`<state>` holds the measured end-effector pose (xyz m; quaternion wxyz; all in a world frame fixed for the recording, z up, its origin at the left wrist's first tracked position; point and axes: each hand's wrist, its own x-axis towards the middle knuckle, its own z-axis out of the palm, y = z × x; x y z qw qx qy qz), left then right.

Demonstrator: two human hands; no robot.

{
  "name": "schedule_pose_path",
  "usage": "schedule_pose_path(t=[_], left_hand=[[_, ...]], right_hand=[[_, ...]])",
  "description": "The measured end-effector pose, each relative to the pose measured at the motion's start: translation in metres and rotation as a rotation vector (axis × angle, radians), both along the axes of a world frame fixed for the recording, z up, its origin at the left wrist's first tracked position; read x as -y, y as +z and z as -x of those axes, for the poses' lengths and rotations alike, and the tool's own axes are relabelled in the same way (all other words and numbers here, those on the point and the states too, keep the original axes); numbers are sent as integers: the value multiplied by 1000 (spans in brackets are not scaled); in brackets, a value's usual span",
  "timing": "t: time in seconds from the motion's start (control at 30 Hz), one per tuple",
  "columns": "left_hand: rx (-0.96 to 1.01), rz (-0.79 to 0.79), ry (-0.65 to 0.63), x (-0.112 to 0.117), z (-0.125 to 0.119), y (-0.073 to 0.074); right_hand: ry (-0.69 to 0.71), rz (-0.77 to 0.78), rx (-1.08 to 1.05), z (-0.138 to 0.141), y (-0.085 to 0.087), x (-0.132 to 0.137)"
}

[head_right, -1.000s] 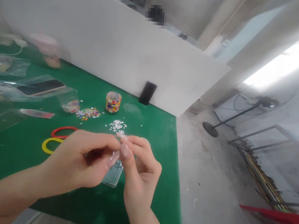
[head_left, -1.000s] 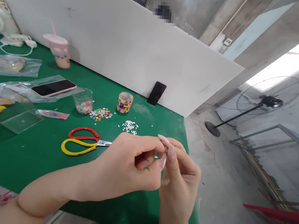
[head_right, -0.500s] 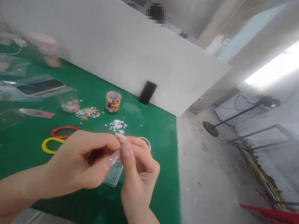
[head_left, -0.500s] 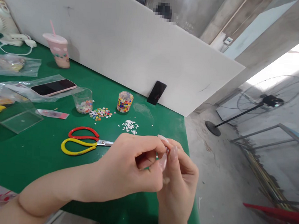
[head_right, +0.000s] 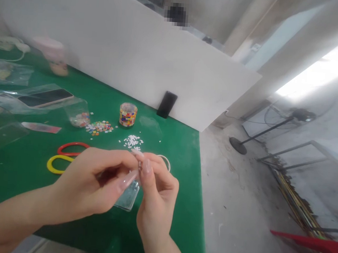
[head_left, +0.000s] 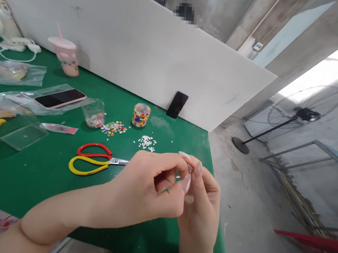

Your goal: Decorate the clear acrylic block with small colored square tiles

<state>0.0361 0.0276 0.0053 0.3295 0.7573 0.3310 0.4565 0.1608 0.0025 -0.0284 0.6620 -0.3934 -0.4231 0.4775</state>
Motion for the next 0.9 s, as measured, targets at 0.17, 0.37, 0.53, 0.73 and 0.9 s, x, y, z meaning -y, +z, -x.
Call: schedule_pose_path(t=[0.17, 0.37, 0.53, 0.73, 0.9], left_hand=[[-7, 45, -23, -1, 2, 0], [1, 139, -86, -3, 6, -1], [59, 330, -262, -6, 13, -2], [62, 367, -306, -12, 16, -3], [-3, 298, -272, -12, 17, 0]], right_hand=[[-83, -44, 112, 2, 4, 0], [-122, -110, 161, 2, 4, 0], [-156, -137, 224, -2, 7, 2], [-118, -152, 377, -11, 7, 5], [-193, -166, 444, -10, 8, 5]])
